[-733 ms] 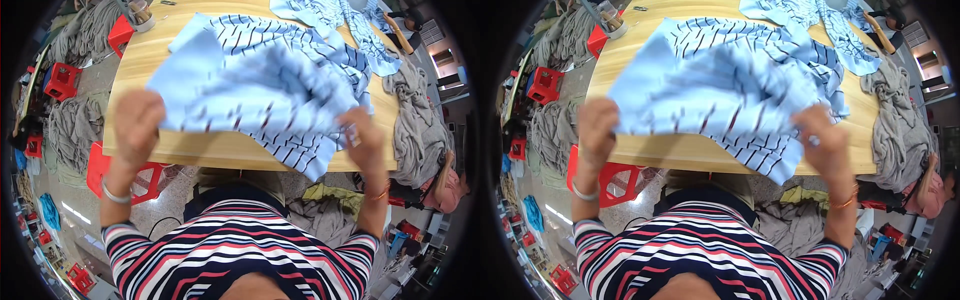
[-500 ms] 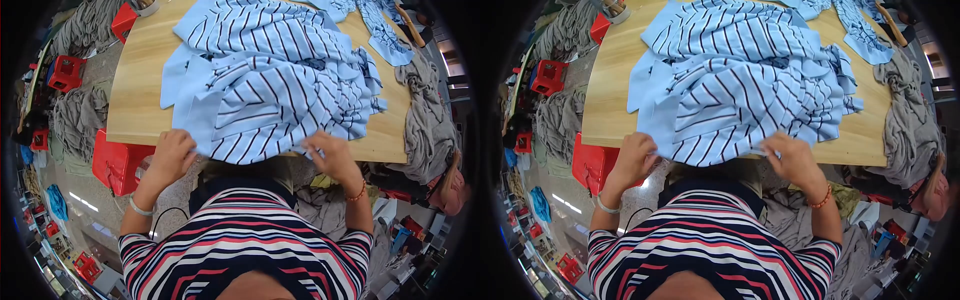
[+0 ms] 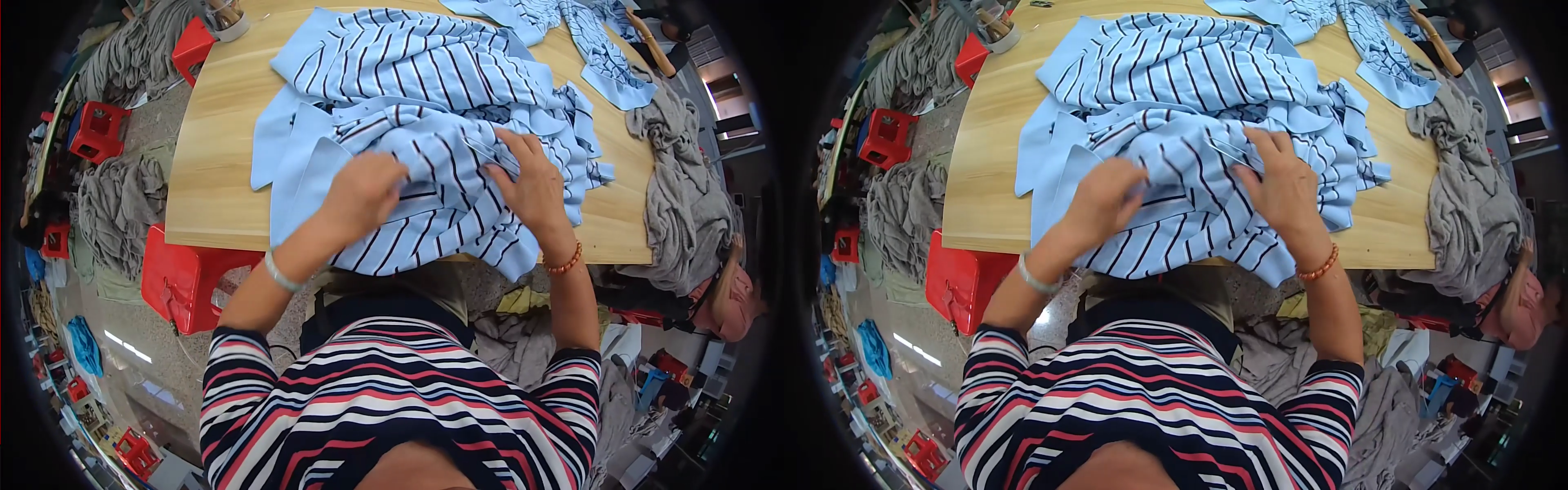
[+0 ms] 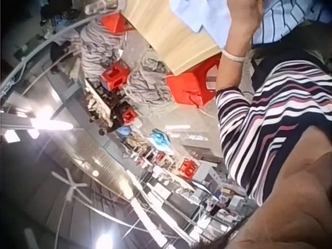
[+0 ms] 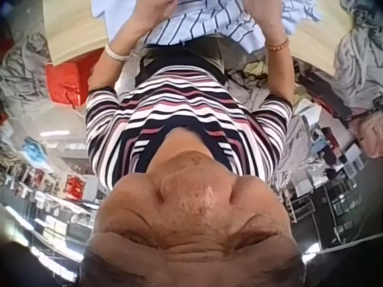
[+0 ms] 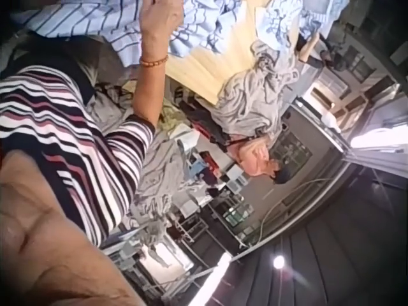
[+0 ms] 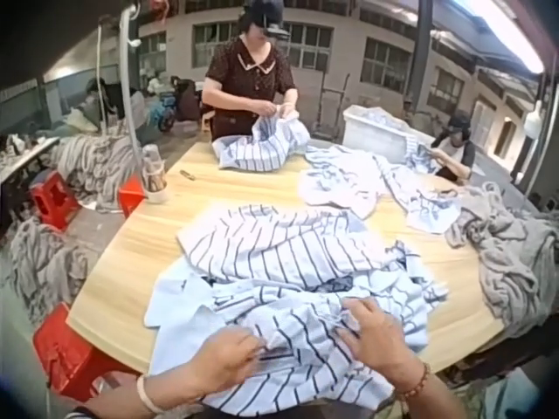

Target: Trimming loose threads from blue striped shirts at a sewing factory workstation.

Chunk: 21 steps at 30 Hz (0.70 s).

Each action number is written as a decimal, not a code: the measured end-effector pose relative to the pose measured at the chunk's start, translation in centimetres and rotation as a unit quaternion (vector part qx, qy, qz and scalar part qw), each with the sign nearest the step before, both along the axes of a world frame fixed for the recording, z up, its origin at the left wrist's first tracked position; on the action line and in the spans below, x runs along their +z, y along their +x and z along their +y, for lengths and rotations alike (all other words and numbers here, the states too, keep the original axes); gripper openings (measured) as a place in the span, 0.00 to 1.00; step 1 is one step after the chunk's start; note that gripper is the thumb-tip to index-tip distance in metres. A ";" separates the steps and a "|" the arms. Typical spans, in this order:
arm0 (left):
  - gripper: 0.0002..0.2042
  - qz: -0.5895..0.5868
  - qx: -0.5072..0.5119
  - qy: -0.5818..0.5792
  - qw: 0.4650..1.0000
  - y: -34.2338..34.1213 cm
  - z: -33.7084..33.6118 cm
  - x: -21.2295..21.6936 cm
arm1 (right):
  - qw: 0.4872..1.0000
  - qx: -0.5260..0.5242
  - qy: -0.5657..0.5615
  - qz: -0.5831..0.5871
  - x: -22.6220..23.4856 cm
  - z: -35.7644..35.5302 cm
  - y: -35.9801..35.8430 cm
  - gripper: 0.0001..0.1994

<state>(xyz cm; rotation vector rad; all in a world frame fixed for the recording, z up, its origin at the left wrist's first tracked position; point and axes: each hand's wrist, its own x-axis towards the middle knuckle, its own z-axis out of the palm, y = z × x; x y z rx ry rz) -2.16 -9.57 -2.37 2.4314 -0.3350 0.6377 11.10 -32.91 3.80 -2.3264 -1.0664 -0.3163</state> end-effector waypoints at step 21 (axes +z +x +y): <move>0.19 0.190 0.021 -0.462 0.866 5.9 -4.9 -0.7 | 0.915 -0.165 -0.181 0.321 -0.6 -13.7 -5.6 0.10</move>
